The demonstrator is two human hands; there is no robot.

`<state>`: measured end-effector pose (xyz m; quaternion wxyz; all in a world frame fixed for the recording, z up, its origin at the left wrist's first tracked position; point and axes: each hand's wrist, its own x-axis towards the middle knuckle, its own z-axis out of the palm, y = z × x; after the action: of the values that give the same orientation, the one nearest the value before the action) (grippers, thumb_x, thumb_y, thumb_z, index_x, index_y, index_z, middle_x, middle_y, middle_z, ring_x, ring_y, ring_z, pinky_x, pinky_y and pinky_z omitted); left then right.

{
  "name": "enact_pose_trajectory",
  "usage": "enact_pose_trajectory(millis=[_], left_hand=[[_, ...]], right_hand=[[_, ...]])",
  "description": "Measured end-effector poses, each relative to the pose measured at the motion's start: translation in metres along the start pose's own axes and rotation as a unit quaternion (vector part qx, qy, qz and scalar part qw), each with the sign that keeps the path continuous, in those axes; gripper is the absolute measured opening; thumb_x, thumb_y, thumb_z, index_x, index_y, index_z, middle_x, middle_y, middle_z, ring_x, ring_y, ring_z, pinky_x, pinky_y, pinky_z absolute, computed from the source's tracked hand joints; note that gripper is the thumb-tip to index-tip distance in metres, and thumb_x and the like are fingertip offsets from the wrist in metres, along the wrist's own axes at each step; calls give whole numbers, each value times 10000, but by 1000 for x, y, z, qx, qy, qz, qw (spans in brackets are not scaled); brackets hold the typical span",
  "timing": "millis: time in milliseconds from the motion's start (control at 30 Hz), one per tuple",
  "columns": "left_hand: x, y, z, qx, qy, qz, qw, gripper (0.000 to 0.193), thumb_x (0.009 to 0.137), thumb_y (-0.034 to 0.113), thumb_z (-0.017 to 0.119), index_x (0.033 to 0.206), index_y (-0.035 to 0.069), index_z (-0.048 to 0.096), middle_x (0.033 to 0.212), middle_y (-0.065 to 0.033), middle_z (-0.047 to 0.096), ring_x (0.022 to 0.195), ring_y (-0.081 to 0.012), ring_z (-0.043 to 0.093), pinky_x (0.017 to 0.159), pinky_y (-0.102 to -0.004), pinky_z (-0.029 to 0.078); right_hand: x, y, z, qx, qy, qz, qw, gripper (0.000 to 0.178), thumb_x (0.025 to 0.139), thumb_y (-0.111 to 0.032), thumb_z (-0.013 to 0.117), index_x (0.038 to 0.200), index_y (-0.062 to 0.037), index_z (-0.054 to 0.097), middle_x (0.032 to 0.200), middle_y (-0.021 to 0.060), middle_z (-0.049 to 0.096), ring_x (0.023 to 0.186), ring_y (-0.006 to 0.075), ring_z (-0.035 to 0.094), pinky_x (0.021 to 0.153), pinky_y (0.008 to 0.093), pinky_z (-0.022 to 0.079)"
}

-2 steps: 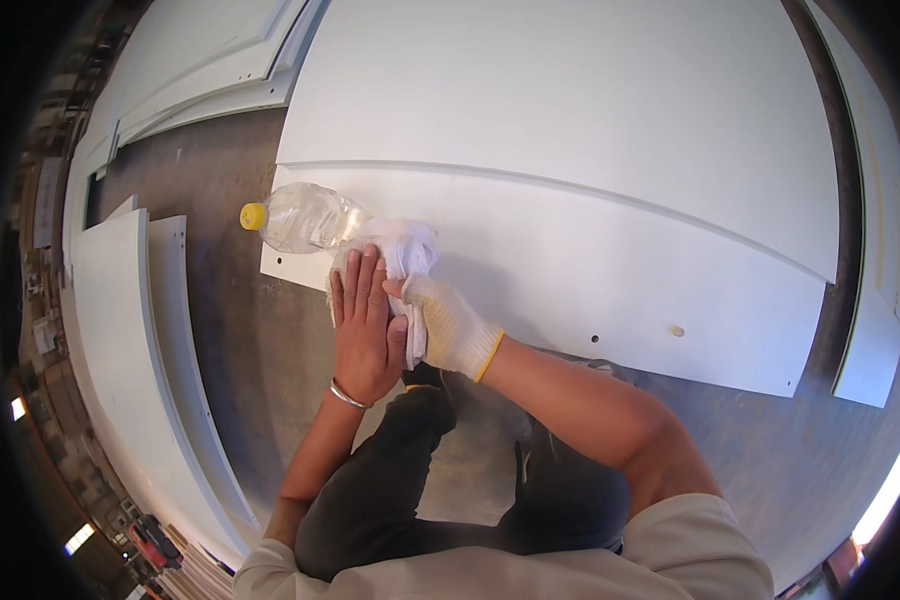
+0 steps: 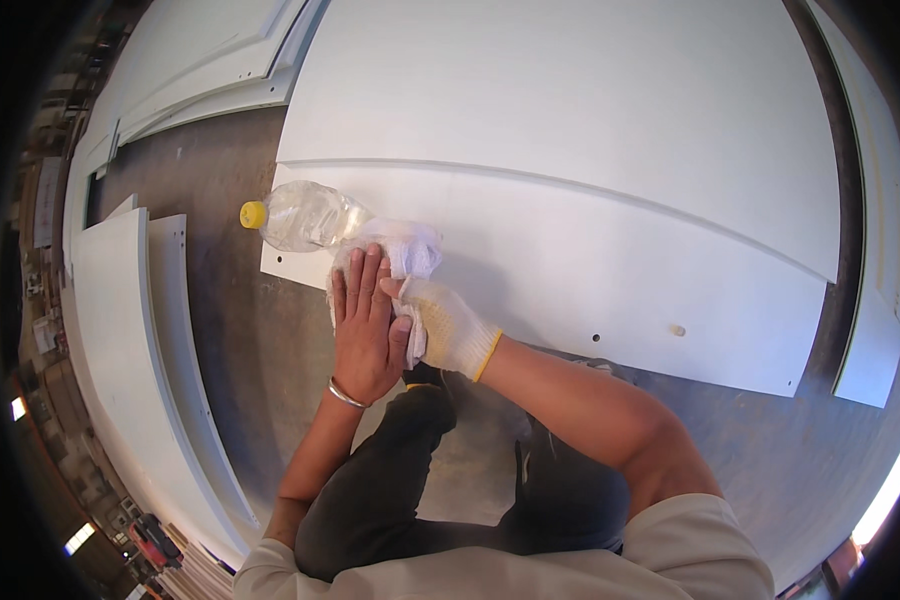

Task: The person wipes a large white panel with a cloth and liquid from a bottle, then flips the panel and uses a yellow tool to scrape or mark its edge. The person continues wiping the panel surface.

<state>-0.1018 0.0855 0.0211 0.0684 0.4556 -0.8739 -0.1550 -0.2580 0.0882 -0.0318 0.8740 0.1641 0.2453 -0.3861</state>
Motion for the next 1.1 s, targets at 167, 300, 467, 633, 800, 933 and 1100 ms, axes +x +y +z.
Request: enact_pose_trajectory(millis=[167,300,467,633,800,933,1100], left_hand=[[-19,-17,6,-239,27,-20,970,654,1057,206,529,1606,-91,333,1725,-247,289,1624,-393,218,1306,-560,131],[-35,-64,3,-465,276,-192,819,637,1023,118,611,1592,-48,378,1682,-206,376,1560,-323,363,1274,-492,285],[12,-125,25,-289,315,-235,873,651,936,78,764,1507,-35,473,1497,-183,568,1420,-293,518,1217,-431,373],[55,-144,32,-375,340,-238,829,598,865,43,825,1402,-18,567,1325,-142,678,1255,-246,640,1095,-367,487],[60,-129,6,-161,315,-154,922,548,740,-32,829,1244,62,636,1218,-123,700,1169,-286,665,1114,-442,474],[60,-111,-12,32,267,-73,960,486,700,-55,770,1151,79,648,1172,-91,690,1189,-307,625,1191,-521,380],[50,-102,-16,113,259,-42,958,369,747,-67,681,1078,96,661,1156,-34,686,1183,-277,623,1195,-527,373]], right_hand=[[2,5,4,-143,29,13,989,216,1047,-197,646,1238,-95,639,1062,42,690,935,195,683,806,403,598],[2,-13,1,-59,40,-27,997,258,1037,-190,639,1257,-56,627,1185,101,690,1118,294,693,931,480,596],[6,-45,-3,-96,56,-106,988,470,1046,-199,596,1461,-7,487,1336,147,630,1211,316,657,1013,489,569],[1,-71,1,-82,14,-181,980,554,1066,-248,567,1554,-36,412,1461,138,562,1350,340,575,1113,511,510],[0,-78,5,-84,-25,-220,972,594,1078,-285,570,1587,-49,374,1512,148,532,1400,346,536,1150,526,474],[7,-74,3,-67,-37,-218,973,621,1083,-319,585,1599,-49,370,1531,148,532,1423,344,522,1175,518,455],[17,-64,-2,-133,-29,-244,960,650,1079,-346,612,1604,-50,369,1540,145,528,1429,334,516,1176,507,453]])
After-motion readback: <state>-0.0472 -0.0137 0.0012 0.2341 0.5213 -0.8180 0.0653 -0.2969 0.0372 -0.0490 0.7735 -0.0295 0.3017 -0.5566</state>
